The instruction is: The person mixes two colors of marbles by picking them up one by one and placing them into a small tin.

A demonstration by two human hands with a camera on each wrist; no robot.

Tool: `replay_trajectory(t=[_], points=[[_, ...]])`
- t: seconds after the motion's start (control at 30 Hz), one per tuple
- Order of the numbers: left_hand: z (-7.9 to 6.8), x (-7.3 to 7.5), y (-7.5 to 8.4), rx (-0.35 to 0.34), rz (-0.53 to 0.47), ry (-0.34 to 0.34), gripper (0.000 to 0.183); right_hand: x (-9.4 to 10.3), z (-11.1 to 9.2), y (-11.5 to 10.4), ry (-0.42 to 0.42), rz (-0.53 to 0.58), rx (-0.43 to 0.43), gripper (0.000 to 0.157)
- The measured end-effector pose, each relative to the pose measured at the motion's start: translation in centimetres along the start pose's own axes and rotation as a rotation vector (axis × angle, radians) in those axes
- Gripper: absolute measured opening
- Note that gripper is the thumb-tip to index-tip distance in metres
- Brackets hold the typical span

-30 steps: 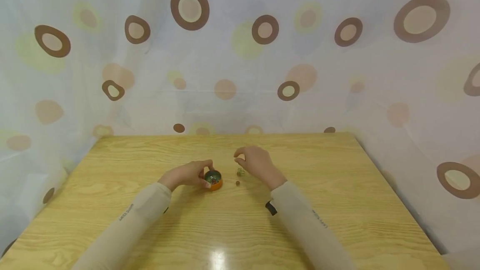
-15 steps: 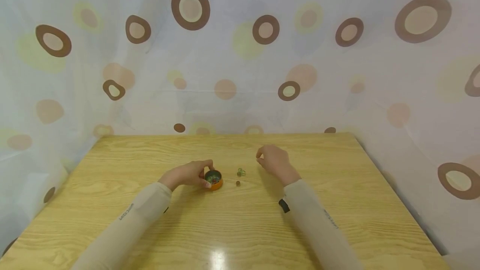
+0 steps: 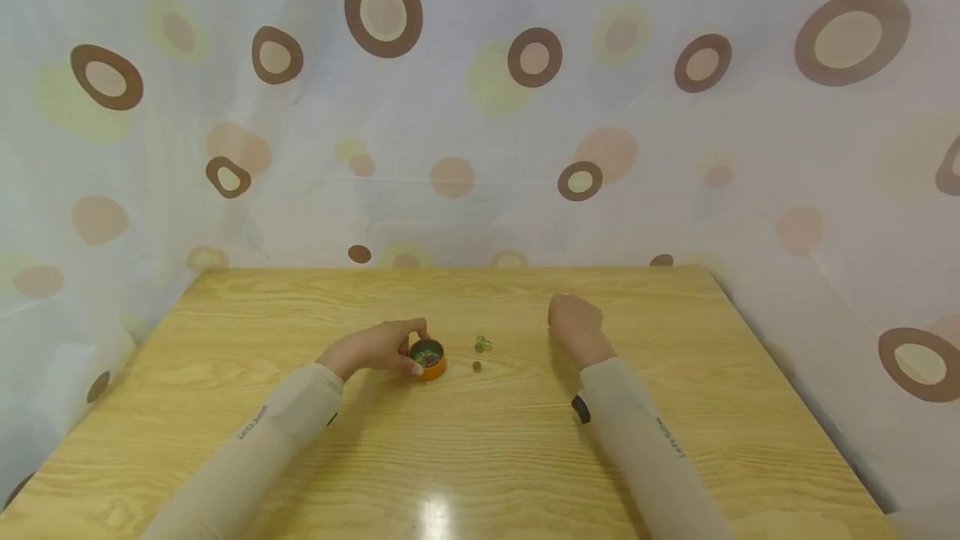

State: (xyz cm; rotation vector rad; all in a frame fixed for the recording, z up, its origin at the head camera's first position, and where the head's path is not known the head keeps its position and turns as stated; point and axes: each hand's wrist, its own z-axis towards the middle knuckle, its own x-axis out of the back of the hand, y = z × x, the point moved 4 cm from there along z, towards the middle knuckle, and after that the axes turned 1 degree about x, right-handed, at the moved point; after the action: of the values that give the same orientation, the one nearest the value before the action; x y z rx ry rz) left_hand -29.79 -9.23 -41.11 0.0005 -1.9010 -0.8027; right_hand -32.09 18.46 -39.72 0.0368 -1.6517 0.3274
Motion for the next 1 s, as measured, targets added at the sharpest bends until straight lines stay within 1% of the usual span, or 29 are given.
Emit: replay_trajectory(t=[0.2,0.33,0.43,0.63,1.0], points=[[0.0,0.1,0.1,-0.005,0.007,-0.001,0.037,-0.3,0.0,0.7,-0.02,0.009,-0.029,0.015],[-0.1,0.1,0.1,0.0,0.003,-0.004,0.036,-0.5,0.2,1.2,-0.031,0.024,-0.046,0.009],[-0.1,0.1,0.1,0.005,0.001,-0.004,0.036,-0.7,0.3,1.6,-0.041,0.033,-0.058,0.008],[0.0,0.1,0.0,0.008,-0.001,-0.008,0.035,-1.1,0.5,2.0,-0.044,0.03,-0.057,0.005],[-0.1,0.1,-0.1,-0.001,0.006,-0.007,0.037,-1.2,0.6,2.0,-0.039,0.032,-0.042,0.005]])
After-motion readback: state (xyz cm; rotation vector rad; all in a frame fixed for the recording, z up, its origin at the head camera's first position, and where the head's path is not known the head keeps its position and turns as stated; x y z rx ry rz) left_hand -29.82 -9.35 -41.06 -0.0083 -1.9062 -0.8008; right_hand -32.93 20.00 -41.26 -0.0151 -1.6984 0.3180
